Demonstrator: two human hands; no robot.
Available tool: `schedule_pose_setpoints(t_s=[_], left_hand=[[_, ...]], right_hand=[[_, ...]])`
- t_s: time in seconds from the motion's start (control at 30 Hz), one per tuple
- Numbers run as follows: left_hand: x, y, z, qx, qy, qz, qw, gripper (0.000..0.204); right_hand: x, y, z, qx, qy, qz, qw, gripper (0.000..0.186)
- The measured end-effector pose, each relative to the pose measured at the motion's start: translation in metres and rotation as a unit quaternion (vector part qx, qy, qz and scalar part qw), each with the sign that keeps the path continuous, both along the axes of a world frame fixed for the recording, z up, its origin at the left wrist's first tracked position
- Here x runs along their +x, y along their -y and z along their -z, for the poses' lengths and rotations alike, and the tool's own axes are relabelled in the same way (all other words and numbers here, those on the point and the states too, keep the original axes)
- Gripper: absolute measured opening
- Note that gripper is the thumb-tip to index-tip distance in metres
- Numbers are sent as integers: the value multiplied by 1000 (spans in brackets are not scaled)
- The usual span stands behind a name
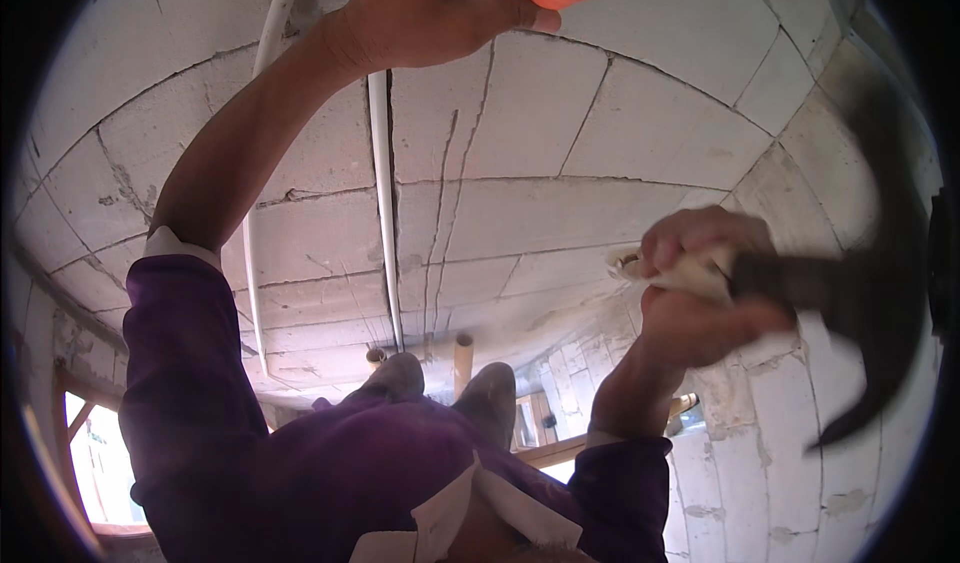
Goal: The person uses a hammer and a chisel to create a groove in a white tiled ceiling. They repeatedly strike the chisel to chip away the surface material along a line, likely to embed a white conduit pipe. The person works methodically, moving the chisel and hammering to extend the groove.
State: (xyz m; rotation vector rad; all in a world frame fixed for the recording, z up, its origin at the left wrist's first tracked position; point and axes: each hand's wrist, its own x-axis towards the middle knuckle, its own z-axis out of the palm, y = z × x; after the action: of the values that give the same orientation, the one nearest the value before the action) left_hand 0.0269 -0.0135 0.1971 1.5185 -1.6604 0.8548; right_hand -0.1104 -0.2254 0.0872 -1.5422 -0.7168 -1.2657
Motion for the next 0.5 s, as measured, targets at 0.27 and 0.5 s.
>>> schedule_pose_setpoints(t_s=[0.27,0.5], left_hand=[[-3,-1,-1,-28,20,4,999,32],[-1,6,-1,-34,118,-60,991,35]], right_hand=[[-7,8,-11,24,-43,-39,998,75],[5,22,-3,-42,-80,91,992,76]])
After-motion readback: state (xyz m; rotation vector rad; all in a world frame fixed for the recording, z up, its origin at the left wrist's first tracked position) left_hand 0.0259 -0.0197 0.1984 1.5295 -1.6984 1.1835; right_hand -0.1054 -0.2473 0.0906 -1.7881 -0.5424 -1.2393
